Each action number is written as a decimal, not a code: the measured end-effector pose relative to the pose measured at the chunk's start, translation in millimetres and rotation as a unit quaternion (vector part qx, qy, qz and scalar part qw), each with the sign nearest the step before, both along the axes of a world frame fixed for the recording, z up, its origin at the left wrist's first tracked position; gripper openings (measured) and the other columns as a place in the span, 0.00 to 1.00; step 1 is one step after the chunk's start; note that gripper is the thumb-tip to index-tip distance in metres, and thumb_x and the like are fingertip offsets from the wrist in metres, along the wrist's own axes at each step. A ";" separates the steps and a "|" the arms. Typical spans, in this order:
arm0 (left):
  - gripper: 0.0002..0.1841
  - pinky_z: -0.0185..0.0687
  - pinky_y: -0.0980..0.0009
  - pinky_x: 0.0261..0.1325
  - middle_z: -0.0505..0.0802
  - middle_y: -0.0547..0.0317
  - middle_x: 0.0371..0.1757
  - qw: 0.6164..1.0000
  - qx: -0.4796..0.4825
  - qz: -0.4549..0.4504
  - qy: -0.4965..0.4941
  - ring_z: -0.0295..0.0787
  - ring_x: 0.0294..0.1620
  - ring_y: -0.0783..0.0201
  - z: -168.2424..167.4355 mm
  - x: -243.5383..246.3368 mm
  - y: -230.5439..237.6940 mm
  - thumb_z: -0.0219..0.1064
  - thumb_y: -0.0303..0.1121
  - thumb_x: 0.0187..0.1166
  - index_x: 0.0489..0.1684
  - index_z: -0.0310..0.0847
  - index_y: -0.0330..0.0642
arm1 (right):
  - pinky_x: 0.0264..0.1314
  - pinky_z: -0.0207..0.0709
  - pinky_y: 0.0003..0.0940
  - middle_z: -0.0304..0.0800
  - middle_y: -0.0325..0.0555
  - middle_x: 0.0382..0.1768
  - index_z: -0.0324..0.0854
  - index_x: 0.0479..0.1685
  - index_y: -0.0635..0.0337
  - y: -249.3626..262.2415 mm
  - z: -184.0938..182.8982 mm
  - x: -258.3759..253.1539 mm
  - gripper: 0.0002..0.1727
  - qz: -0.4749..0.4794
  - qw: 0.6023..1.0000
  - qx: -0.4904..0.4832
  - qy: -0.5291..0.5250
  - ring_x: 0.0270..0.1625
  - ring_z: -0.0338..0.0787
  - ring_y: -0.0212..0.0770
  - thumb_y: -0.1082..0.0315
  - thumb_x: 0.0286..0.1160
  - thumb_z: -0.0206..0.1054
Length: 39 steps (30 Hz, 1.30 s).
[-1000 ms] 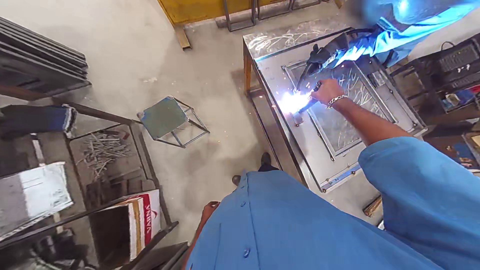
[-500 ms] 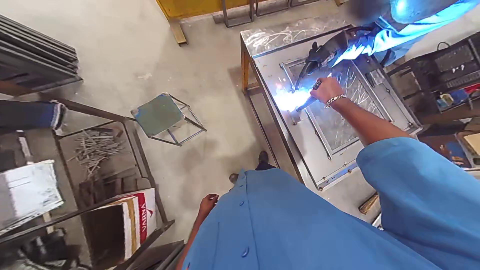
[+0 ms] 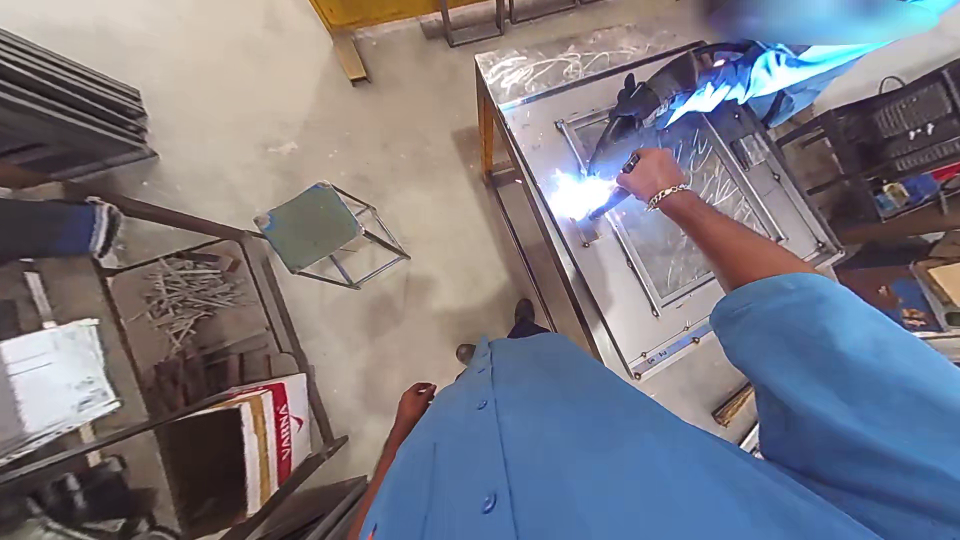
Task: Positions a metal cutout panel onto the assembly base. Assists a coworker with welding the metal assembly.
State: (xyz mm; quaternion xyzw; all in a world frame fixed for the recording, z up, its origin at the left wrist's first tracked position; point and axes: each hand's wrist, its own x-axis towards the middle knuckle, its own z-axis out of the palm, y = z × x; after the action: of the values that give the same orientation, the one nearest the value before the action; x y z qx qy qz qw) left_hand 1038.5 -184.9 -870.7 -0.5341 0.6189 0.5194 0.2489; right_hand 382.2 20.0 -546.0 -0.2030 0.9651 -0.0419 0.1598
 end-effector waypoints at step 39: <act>0.17 0.84 0.42 0.68 0.95 0.44 0.56 0.997 -0.032 -0.060 0.029 0.93 0.59 0.47 -27.3 -45.5 13.9 0.66 0.42 0.85 0.64 0.87 0.45 | 0.46 0.82 0.68 0.93 0.59 0.42 0.89 0.46 0.58 -8.1 0.6 20.9 0.26 0.053 0.998 0.015 -0.006 0.50 0.93 0.62 0.45 0.61 0.71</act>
State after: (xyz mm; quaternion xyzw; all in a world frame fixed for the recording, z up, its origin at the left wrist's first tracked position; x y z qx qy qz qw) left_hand 992.9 -171.0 -897.9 -0.4884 0.6727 0.4991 0.2446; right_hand 403.1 11.9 -545.4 -0.2511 0.9527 -0.0200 0.1702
